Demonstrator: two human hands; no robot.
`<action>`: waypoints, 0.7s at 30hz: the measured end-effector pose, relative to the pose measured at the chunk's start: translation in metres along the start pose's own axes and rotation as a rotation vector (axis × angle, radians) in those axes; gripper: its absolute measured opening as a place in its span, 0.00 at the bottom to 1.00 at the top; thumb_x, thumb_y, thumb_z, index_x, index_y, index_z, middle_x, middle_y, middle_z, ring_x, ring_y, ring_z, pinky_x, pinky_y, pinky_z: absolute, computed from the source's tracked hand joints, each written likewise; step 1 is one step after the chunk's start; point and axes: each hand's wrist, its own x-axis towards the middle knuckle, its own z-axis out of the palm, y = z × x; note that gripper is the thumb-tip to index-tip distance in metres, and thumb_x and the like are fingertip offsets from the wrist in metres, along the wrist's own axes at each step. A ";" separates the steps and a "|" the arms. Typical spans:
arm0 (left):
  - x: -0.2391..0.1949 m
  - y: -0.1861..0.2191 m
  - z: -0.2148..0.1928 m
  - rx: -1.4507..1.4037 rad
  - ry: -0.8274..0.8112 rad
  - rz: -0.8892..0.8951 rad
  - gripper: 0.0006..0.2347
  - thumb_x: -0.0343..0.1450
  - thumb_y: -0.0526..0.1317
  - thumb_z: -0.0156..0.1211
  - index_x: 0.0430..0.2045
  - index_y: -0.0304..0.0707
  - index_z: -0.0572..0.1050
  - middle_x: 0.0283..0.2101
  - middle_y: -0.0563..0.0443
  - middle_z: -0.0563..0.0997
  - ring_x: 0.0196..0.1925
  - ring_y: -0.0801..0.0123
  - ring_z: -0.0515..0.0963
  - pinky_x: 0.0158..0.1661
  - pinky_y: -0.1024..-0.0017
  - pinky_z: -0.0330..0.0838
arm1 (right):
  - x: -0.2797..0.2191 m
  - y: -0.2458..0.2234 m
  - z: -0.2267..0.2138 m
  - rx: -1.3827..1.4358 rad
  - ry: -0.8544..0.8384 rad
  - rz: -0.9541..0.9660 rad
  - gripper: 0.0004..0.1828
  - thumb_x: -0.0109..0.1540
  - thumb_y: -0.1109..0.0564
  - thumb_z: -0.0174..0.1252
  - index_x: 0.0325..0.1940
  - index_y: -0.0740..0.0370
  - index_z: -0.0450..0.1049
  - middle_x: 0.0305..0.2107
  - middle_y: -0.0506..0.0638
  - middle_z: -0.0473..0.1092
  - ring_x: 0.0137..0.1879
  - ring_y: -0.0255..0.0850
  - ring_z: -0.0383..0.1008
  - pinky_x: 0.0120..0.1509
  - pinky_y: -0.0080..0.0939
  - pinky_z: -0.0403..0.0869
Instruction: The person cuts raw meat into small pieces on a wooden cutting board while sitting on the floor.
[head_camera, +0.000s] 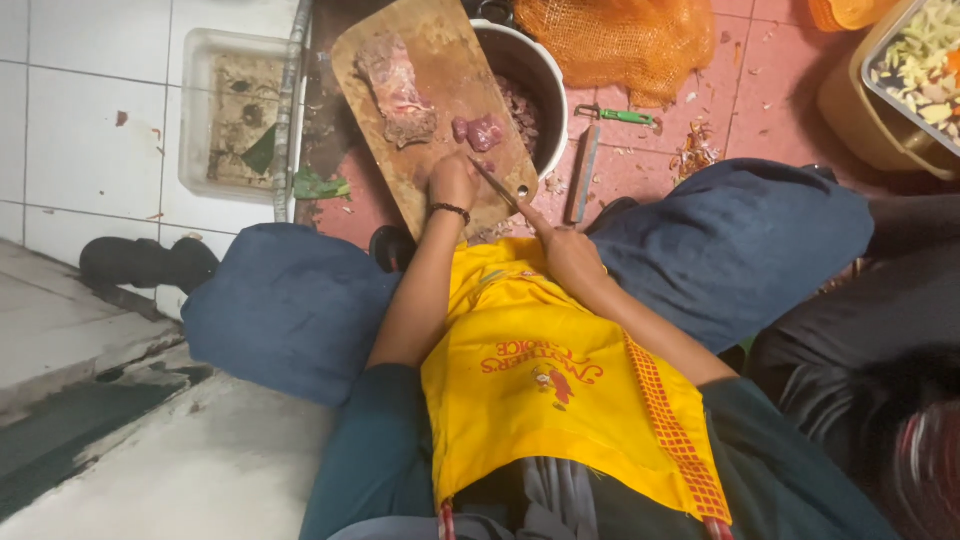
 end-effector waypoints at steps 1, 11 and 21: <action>-0.002 0.006 -0.003 -0.001 0.003 0.006 0.03 0.67 0.35 0.62 0.27 0.34 0.80 0.32 0.32 0.81 0.38 0.40 0.82 0.42 0.50 0.76 | 0.005 0.003 0.006 -0.001 0.007 0.001 0.49 0.56 0.53 0.59 0.78 0.42 0.47 0.27 0.69 0.74 0.33 0.65 0.77 0.37 0.63 0.73; 0.011 0.051 -0.113 -0.257 -0.450 -0.115 0.07 0.65 0.39 0.60 0.30 0.43 0.83 0.30 0.41 0.85 0.33 0.52 0.87 0.37 0.60 0.80 | -0.007 0.000 -0.010 0.020 0.062 0.047 0.47 0.58 0.56 0.58 0.80 0.37 0.49 0.30 0.67 0.74 0.35 0.65 0.77 0.38 0.63 0.74; 0.062 0.019 -0.077 -0.047 -0.023 0.436 0.04 0.67 0.29 0.55 0.29 0.37 0.76 0.37 0.42 0.79 0.44 0.47 0.78 0.45 0.58 0.71 | -0.006 -0.005 -0.014 0.102 -0.051 0.031 0.46 0.57 0.45 0.65 0.76 0.37 0.53 0.29 0.66 0.75 0.35 0.65 0.77 0.39 0.63 0.73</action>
